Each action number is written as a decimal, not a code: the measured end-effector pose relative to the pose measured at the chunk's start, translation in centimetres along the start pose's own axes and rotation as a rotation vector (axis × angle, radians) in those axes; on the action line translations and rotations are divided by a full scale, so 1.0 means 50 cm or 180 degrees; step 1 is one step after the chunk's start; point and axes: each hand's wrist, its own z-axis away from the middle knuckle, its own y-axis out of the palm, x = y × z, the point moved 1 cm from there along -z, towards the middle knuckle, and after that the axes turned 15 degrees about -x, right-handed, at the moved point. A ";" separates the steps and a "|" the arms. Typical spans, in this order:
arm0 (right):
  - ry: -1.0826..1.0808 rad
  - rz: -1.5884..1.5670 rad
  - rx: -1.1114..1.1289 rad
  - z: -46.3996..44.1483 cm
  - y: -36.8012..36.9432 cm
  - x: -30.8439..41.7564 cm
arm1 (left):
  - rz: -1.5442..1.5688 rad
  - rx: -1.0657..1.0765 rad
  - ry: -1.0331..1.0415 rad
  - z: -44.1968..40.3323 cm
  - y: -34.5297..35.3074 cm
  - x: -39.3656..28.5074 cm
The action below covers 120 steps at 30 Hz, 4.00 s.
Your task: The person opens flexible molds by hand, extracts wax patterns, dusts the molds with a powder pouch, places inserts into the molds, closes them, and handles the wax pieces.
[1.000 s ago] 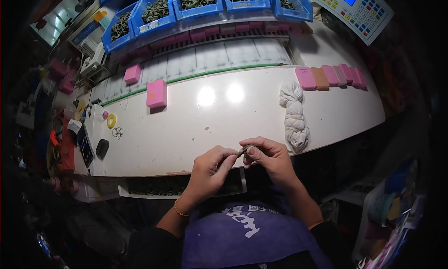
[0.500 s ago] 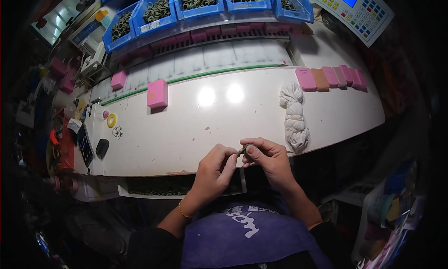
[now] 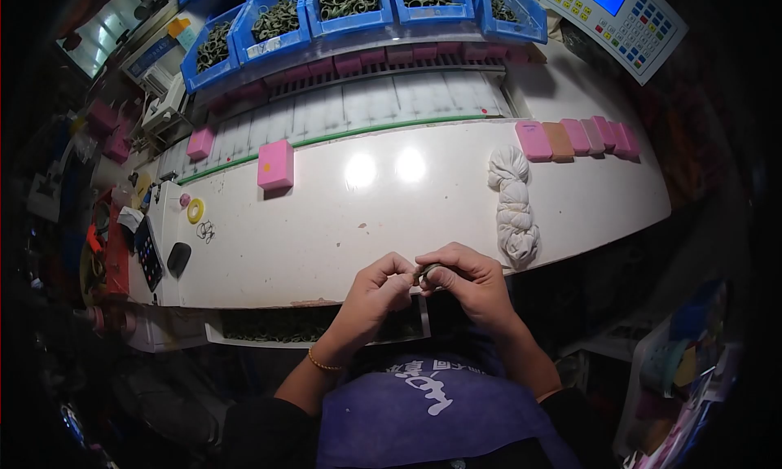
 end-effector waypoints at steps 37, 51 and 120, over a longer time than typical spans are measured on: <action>-0.0706 0.0594 -0.0802 0.001 0.010 -0.021 | 0.0085 -0.0467 0.1345 -0.007 0.015 -0.006; -0.1738 0.1926 -0.0967 -0.061 -0.081 -0.009 | -0.2509 -0.2275 0.4057 -0.439 0.200 -0.468; -0.2386 0.2776 -0.1004 -0.071 -0.044 -0.026 | -0.4412 -0.2285 0.2398 -0.183 -0.207 -0.228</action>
